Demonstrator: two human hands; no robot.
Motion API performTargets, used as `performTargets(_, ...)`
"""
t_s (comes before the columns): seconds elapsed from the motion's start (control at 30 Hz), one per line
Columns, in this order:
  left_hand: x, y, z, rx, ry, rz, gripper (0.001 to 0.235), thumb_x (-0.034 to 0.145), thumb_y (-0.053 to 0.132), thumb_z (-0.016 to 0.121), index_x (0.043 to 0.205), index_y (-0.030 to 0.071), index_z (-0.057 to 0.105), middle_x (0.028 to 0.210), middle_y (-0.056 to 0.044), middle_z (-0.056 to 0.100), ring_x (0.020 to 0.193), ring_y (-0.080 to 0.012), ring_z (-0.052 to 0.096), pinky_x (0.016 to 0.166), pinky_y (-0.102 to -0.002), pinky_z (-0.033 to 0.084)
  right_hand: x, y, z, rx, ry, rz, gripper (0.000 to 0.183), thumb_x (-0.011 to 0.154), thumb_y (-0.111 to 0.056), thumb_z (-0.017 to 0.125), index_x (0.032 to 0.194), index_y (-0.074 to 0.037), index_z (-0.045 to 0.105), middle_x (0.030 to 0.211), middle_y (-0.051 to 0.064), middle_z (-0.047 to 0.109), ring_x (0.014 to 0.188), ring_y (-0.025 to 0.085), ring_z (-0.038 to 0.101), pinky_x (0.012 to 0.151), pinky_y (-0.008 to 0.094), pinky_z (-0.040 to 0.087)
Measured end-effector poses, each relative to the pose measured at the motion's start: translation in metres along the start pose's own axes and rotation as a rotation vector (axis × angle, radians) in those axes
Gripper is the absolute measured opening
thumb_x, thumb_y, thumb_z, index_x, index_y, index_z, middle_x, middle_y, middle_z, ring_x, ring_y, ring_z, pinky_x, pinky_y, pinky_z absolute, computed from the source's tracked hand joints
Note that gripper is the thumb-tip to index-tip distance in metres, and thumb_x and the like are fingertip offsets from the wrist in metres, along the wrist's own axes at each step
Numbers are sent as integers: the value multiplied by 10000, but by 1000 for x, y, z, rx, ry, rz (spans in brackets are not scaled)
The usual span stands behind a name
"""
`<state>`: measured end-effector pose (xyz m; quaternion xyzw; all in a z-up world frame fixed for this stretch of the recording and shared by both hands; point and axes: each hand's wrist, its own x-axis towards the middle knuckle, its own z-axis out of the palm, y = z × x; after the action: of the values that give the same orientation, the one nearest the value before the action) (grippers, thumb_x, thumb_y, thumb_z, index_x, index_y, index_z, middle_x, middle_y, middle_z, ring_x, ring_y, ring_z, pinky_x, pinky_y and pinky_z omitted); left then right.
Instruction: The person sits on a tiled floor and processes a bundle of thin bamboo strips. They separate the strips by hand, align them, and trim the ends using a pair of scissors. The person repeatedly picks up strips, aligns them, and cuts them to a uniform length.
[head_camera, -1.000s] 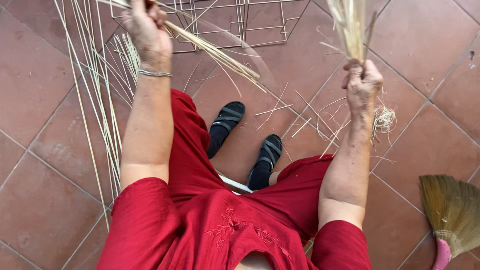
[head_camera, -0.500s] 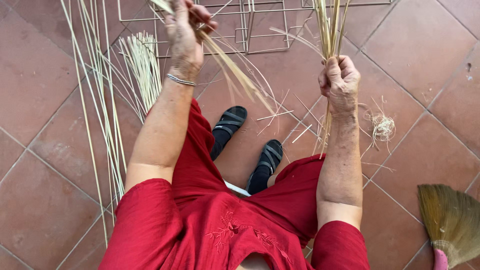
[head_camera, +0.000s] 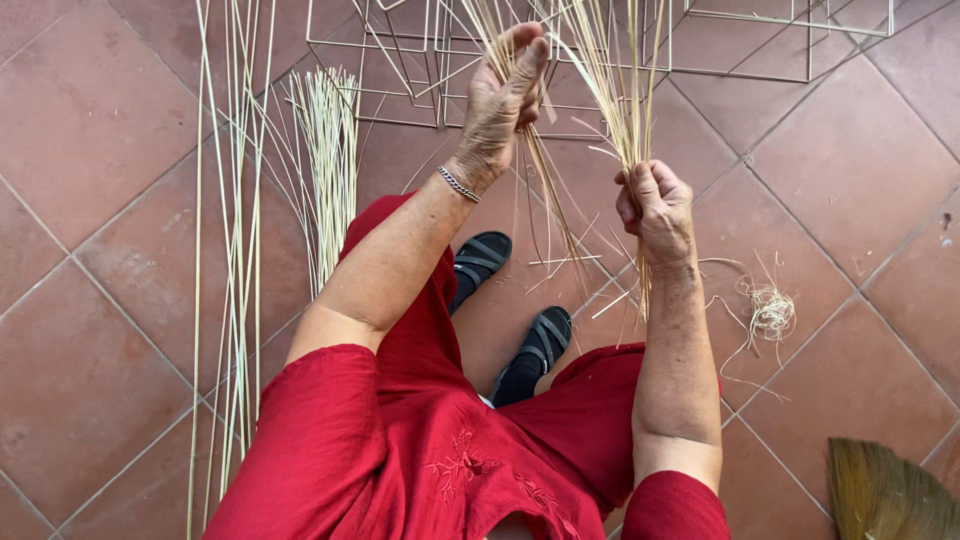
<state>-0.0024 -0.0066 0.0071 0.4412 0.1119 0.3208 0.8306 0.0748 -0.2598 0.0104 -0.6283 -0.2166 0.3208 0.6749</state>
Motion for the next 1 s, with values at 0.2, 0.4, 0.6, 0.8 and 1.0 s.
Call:
performTargets(0.2, 2, -8, -5, -62, -64, 27, 281, 995, 335, 731, 1107, 78, 741, 768, 47, 655, 542, -22, 473, 434, -209, 408, -9, -5, 12, -70, -5, 30, 314, 1113, -328, 549, 1018, -43, 644, 616, -25, 501, 502, 38, 383, 434, 205, 259)
performTargets(0.4, 6, -21, -18, -57, -45, 39, 207, 1036, 281, 684, 1053, 78, 720, 756, 45, 607, 549, -23, 440, 441, -194, 378, -14, -14, 12, -153, -25, -73, 164, 1047, -167, 653, 1137, -31, 639, 711, -39, 552, 555, 26, 446, 461, 201, 331)
performTargets(0.6, 6, -33, -19, -30, 5, 51, 205, 1063, 289, 631, 1035, 92, 679, 758, 59, 555, 576, -29, 437, 477, -207, 411, -11, -11, 13, -184, 50, -38, 182, 1102, -173, 580, 1172, -39, 682, 701, 2, 616, 504, 30, 466, 433, 187, 335)
performTargets(0.8, 9, -27, -26, -46, 9, 106, 208, 1076, 298, 612, 1044, 99, 663, 735, 59, 513, 577, -30, 412, 472, -204, 360, 2, 10, -4, -264, 118, -145, 160, 1111, -174, 580, 1103, -46, 676, 758, -14, 648, 536, 31, 529, 458, 199, 409)
performTargets(1.0, 2, -17, -24, -60, -34, 72, 196, 1100, 305, 577, 1049, 120, 612, 828, 51, 522, 641, -32, 415, 536, -209, 352, 4, 24, -5, -358, 188, -333, 178, 1105, -203, 696, 1101, -28, 662, 795, -66, 525, 693, 21, 444, 592, 208, 369)
